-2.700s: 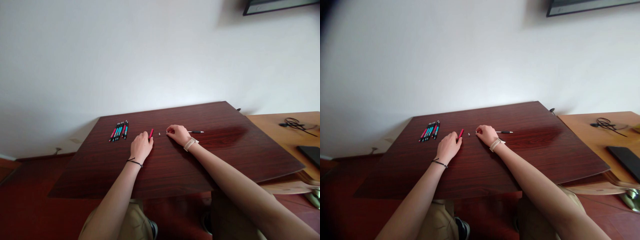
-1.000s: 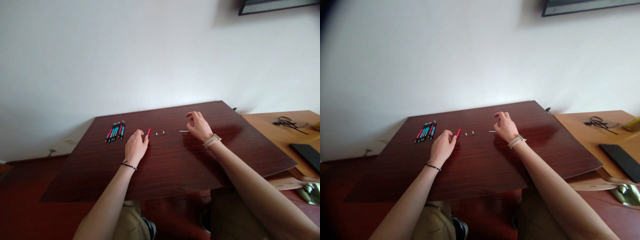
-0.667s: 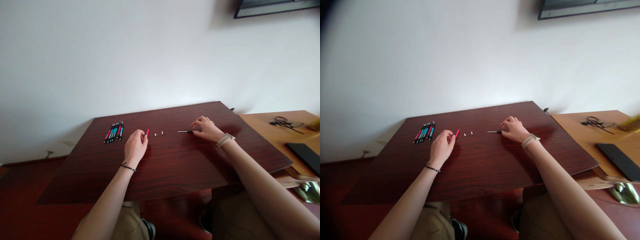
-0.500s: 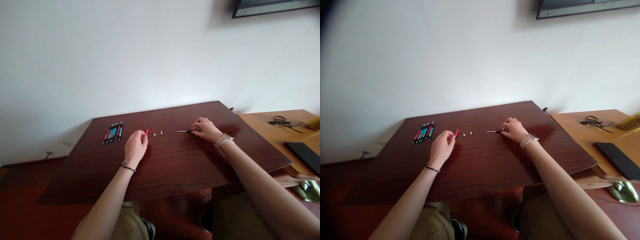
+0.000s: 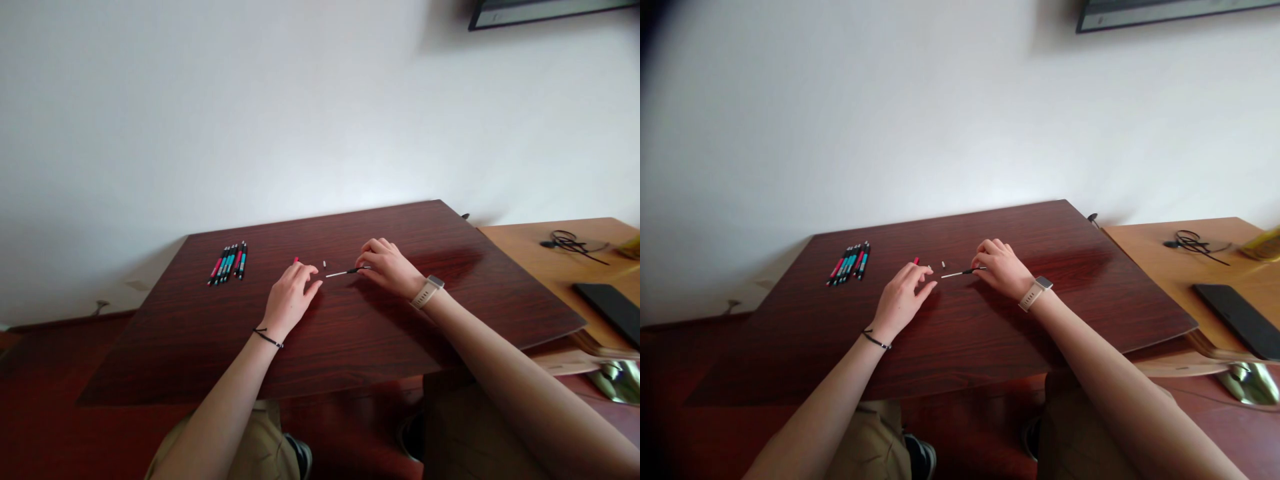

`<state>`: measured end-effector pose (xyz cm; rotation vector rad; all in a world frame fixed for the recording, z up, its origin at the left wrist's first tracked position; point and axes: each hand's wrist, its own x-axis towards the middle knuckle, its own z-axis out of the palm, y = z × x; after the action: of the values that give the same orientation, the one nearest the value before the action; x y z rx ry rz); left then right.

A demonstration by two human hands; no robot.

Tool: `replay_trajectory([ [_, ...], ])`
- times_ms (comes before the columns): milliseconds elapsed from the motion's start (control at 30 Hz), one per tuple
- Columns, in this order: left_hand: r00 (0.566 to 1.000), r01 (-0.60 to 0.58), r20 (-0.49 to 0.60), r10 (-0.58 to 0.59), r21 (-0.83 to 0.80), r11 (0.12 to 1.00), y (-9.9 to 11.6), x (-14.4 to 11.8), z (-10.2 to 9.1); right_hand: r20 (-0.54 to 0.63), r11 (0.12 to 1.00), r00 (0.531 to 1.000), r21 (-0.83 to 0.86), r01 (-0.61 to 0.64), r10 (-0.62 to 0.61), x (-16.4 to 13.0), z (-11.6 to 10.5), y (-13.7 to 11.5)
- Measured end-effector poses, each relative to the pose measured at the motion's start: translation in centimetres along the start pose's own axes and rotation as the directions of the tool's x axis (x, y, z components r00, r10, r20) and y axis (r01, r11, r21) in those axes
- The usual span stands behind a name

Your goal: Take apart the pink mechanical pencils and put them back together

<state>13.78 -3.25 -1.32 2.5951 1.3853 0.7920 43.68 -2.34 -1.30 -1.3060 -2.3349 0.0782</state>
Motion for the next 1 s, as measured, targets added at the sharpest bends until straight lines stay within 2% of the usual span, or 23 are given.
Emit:
replay_trajectory([
  [233,0.997,-0.072,0.022,0.072,-0.006,0.997,0.2,0.0,0.0,-0.012,1.0,0.999,0.003,0.03,-0.03,0.6,0.2,-1.9],
  [433,0.998,-0.067,0.011,0.067,-0.003,0.998,0.2,0.0,-0.2,-0.018,1.0,0.999,0.005,0.029,-0.028,0.4,0.1,-1.5],
  [700,1.0,-0.006,0.005,0.006,0.029,1.0,0.1,-0.1,-0.3,-0.015,0.998,0.999,-0.05,-0.033,0.033,-1.3,-0.8,1.6],
  [1000,1.0,0.005,0.008,-0.005,0.022,1.0,-0.3,-0.4,-0.5,-0.049,0.973,0.983,-0.146,-0.181,0.176,-5.8,-2.9,7.7],
])
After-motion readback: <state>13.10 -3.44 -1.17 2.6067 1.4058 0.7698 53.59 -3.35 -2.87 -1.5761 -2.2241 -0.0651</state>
